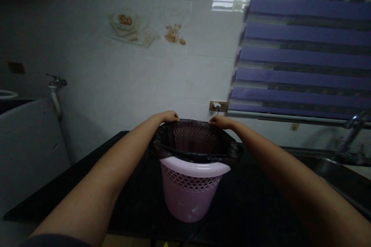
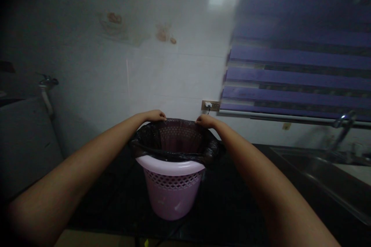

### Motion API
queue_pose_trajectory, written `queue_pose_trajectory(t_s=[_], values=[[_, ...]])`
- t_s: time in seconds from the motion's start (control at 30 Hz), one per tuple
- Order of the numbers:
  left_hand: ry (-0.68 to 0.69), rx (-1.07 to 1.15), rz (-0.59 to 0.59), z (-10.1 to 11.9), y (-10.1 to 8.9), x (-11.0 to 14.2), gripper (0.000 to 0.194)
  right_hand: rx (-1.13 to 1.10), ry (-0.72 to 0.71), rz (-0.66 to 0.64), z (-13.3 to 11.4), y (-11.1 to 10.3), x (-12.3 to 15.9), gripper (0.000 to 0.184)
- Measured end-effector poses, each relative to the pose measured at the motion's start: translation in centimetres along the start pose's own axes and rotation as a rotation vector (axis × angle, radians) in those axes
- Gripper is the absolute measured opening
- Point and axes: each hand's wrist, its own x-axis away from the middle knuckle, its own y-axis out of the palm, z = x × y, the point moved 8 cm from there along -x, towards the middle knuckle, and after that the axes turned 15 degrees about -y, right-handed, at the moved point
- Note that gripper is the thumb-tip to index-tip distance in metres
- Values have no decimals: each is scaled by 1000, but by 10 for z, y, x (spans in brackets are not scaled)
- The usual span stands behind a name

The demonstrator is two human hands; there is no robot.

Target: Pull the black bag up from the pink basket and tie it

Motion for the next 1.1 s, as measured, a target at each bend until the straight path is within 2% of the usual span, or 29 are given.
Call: queue_pose_trajectory(t_s=[0.6, 1.1], values=[[18, 15, 55, -2, -4, -7, 36, 62, -55, 25, -4, -5, 0, 35], [18, 16, 75, -2, -11, 0, 36, 56, -58, 74, -3, -10, 1, 33]])
